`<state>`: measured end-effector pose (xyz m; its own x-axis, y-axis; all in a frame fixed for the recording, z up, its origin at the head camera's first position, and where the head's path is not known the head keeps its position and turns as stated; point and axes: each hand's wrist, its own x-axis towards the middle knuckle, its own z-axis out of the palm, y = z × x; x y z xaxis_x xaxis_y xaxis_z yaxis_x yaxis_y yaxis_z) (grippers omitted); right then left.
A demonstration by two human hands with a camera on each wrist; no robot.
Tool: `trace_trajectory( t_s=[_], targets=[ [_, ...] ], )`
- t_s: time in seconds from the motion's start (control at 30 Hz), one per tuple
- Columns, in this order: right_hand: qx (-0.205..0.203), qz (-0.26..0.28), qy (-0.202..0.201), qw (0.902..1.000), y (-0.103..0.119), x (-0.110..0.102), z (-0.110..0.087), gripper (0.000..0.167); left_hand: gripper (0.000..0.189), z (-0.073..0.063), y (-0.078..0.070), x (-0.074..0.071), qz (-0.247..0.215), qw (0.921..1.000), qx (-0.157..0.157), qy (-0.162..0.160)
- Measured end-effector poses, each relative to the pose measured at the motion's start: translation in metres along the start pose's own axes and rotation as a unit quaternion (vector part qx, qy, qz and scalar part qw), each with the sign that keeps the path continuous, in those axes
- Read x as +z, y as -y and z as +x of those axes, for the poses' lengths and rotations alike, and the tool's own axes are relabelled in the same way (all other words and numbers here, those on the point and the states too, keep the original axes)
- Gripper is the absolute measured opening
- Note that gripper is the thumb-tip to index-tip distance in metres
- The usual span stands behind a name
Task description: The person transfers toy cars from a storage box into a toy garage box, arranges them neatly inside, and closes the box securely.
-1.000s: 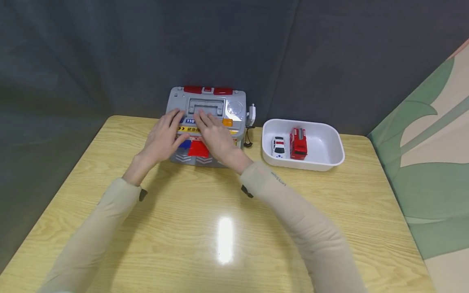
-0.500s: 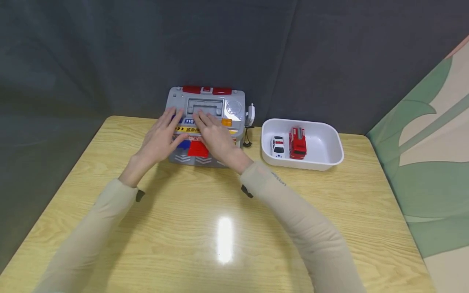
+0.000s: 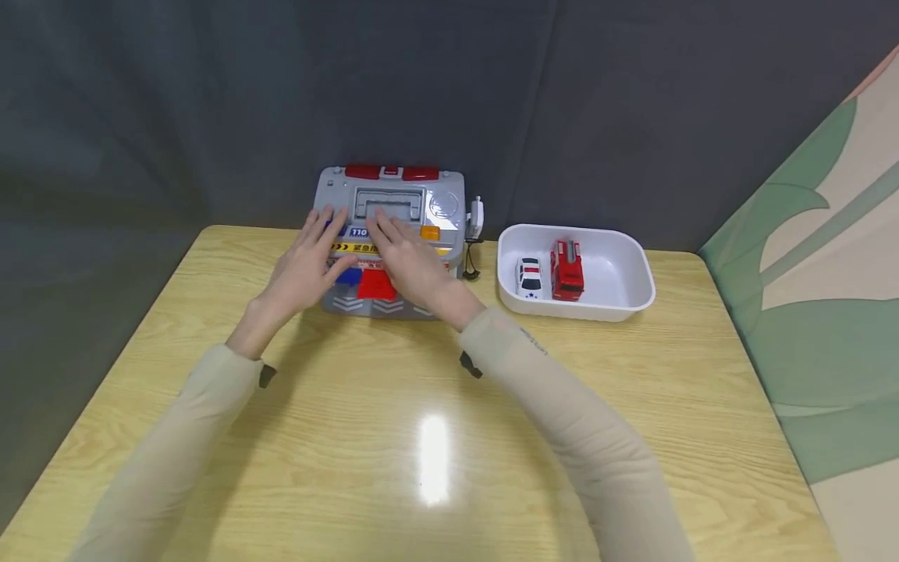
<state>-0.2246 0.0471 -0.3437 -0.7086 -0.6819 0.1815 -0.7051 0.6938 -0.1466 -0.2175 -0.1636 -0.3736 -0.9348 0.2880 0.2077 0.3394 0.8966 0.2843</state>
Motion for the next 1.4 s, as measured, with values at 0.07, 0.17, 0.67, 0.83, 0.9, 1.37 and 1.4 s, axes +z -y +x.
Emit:
trace_trajectory(
  t_s=[0.07,0.17,0.67,0.83,0.9,1.37,1.4],
  targets=[
    [-0.007,0.010,-0.001,0.9999,0.000,-0.002,-0.001,0.058,0.074,0.000,0.000,0.001,0.001,1.0000,-0.001,-0.002],
    [-0.020,0.014,-0.008,0.9997,0.000,-0.004,-0.004,0.056,0.074,0.000,0.000,0.001,0.001,1.0000,-0.001,-0.005],
    [-0.015,0.066,-0.032,0.9972,-0.003,-0.013,-0.023,0.052,0.074,0.001,0.000,0.005,-0.004,0.9999,-0.002,-0.011],
    [-0.001,0.098,-0.053,0.9938,-0.013,-0.021,-0.037,0.046,0.074,0.000,0.001,0.006,-0.010,0.9998,-0.002,-0.015],
    [-0.007,0.098,-0.064,0.9931,-0.017,-0.023,-0.044,0.044,0.075,-0.001,0.002,0.006,-0.011,0.9998,-0.005,-0.014],
    [0.015,0.189,-0.126,0.9737,-0.058,-0.024,-0.078,0.029,0.074,-0.006,0.005,0.002,-0.003,0.9997,-0.008,-0.025],
    [0.021,0.190,-0.126,0.9734,-0.060,-0.024,-0.080,0.029,0.074,-0.006,0.005,0.002,-0.004,0.9996,-0.009,-0.025]
  ],
)
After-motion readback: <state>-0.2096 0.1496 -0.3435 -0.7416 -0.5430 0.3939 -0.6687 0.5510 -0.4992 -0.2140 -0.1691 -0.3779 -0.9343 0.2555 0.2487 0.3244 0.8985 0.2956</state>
